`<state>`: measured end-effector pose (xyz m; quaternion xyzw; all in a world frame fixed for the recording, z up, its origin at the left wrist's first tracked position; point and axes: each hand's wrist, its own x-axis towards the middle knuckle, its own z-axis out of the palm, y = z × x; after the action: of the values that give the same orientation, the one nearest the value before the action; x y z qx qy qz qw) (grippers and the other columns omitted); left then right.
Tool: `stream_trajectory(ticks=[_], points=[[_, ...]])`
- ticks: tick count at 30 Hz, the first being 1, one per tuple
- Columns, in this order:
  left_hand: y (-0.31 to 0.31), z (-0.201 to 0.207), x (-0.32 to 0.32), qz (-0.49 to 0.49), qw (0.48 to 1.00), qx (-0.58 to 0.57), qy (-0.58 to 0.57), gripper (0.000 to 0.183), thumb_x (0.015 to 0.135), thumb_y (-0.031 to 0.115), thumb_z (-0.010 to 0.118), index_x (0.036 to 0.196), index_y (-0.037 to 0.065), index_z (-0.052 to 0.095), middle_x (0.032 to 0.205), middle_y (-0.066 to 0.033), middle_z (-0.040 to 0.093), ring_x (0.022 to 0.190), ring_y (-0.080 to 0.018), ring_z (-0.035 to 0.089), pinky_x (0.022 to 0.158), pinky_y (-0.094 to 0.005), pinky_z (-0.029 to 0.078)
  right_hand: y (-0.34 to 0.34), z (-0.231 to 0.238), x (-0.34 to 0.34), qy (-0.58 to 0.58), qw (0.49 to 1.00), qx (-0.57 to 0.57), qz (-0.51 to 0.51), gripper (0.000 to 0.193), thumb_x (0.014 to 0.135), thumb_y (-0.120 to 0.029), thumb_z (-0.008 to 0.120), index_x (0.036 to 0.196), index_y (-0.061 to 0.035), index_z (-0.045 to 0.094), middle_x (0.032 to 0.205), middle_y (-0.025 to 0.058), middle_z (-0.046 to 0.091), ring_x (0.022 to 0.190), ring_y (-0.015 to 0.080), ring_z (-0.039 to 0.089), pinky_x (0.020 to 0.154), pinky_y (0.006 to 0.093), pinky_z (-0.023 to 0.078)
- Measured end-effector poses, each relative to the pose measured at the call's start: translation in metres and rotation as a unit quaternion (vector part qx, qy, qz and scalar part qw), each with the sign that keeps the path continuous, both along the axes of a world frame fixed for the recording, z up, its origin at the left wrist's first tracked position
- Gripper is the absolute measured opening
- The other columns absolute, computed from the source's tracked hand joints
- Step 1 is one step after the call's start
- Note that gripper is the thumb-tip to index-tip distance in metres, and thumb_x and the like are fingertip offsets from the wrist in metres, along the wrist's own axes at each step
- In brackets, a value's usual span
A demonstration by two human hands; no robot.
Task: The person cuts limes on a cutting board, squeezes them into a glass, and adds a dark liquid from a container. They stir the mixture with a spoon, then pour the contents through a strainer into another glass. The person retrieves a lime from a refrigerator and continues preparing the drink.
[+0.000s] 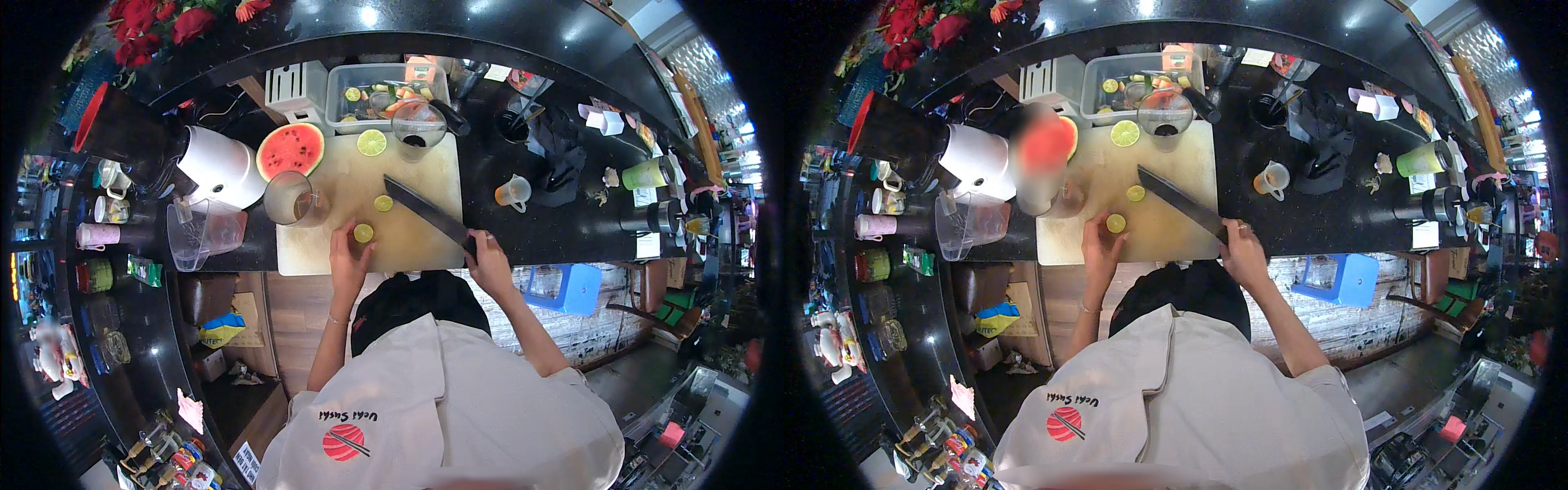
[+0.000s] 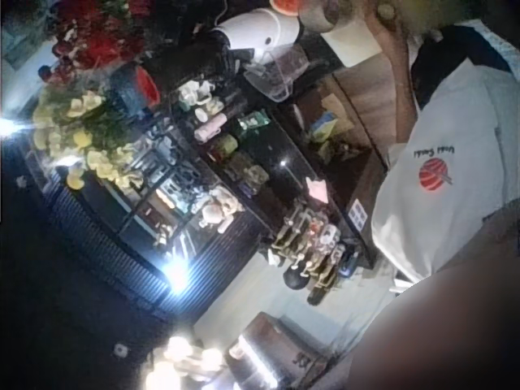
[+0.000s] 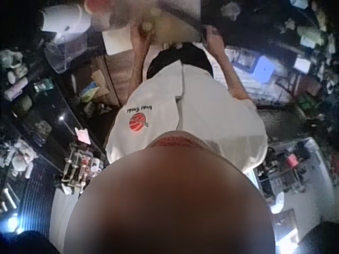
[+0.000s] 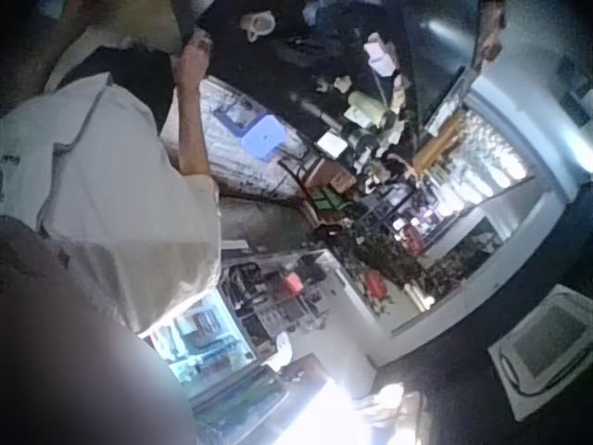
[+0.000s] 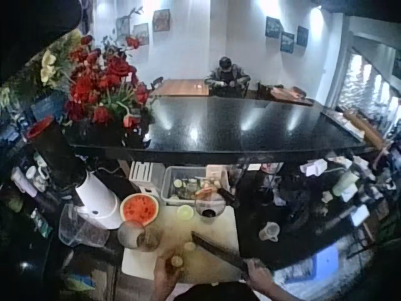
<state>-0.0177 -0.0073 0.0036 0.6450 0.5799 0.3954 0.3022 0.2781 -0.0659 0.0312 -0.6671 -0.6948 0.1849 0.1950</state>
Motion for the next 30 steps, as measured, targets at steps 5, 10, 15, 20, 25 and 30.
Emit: stream_trajectory(ticks=[5,10,15,20,25,30], points=[[0.002,-0.003,-0.003,-0.01,1.0,-0.01,0.018,0.058,0.074,0.002,0.077,0.127,0.002,0.054,0.112,-0.0174,0.056,0.105,-0.0363,0.056,0.092,-0.0426,0.048,0.029,0.018,-0.028,-0.05,0.989,0.136,0.033,0.035,0.082,-0.008,0.07,0.114,-0.0034,0.058,0.103,0.018,0.06,0.094,0.0405,0.059,0.082,0.0451,0.05],[0.0,-0.004,-0.004,-0.013,1.0,0.007,0.021,0.053,0.075,0.004,0.076,0.125,0.005,0.058,0.112,-0.0167,0.054,0.106,-0.0369,0.054,0.093,-0.0433,0.046,0.103,0.083,-0.032,0.101,0.981,0.162,0.043,0.021,0.084,0.0,0.065,0.105,-0.003,0.062,0.092,0.0176,0.063,0.083,0.0361,0.064,0.073,0.0431,0.052],[-0.007,0.002,-0.001,0.0,0.999,0.007,0.038,0.05,0.074,0.002,0.075,0.122,0.006,0.061,0.11,-0.0163,0.053,0.106,-0.0359,0.053,0.093,-0.0429,0.046,0.241,0.13,-0.065,0.101,0.969,0.111,0.197,0.014,0.09,-0.012,0.059,0.097,-0.007,0.07,0.096,0.0159,0.07,0.083,0.0322,0.068,0.072,0.0411,0.053],[-0.022,0.015,0.003,0.044,0.999,0.014,0.013,0.053,0.073,0.003,0.077,0.124,0.008,0.062,0.107,-0.015,0.054,0.105,-0.0346,0.054,0.093,-0.043,0.046,0.376,0.102,-0.114,-0.188,0.951,-0.14,0.2,0.032,0.087,-0.037,0.067,0.091,-0.006,0.074,0.087,0.0124,0.074,0.08,0.028,0.072,0.074,0.044,0.055],[-0.047,0.025,-0.008,0.098,0.995,-0.006,-0.015,0.047,0.073,0.006,0.08,0.118,0.006,0.065,0.106,-0.0143,0.058,0.105,-0.0332,0.056,0.092,-0.0433,0.046,0.435,0.031,-0.121,-0.196,0.906,-0.31,0.214,0.04,0.081,-0.048,0.074,0.087,-0.0085,0.076,0.082,0.0067,0.073,0.07,0.0186,0.067,0.064,0.036,0.054],[-0.058,0.027,-0.022,0.151,0.989,0.01,0.003,0.04,0.072,0.007,0.083,0.109,0.005,0.067,0.104,-0.0096,0.063,0.091,-0.0241,0.061,0.072,-0.0344,0.05,0.446,0.017,-0.113,-0.166,0.934,-0.285,0.135,0.026,0.081,-0.034,0.074,0.075,-0.0087,0.071,0.079,0.0025,0.071,0.065,0.0133,0.063,0.05,0.0324,0.047]])
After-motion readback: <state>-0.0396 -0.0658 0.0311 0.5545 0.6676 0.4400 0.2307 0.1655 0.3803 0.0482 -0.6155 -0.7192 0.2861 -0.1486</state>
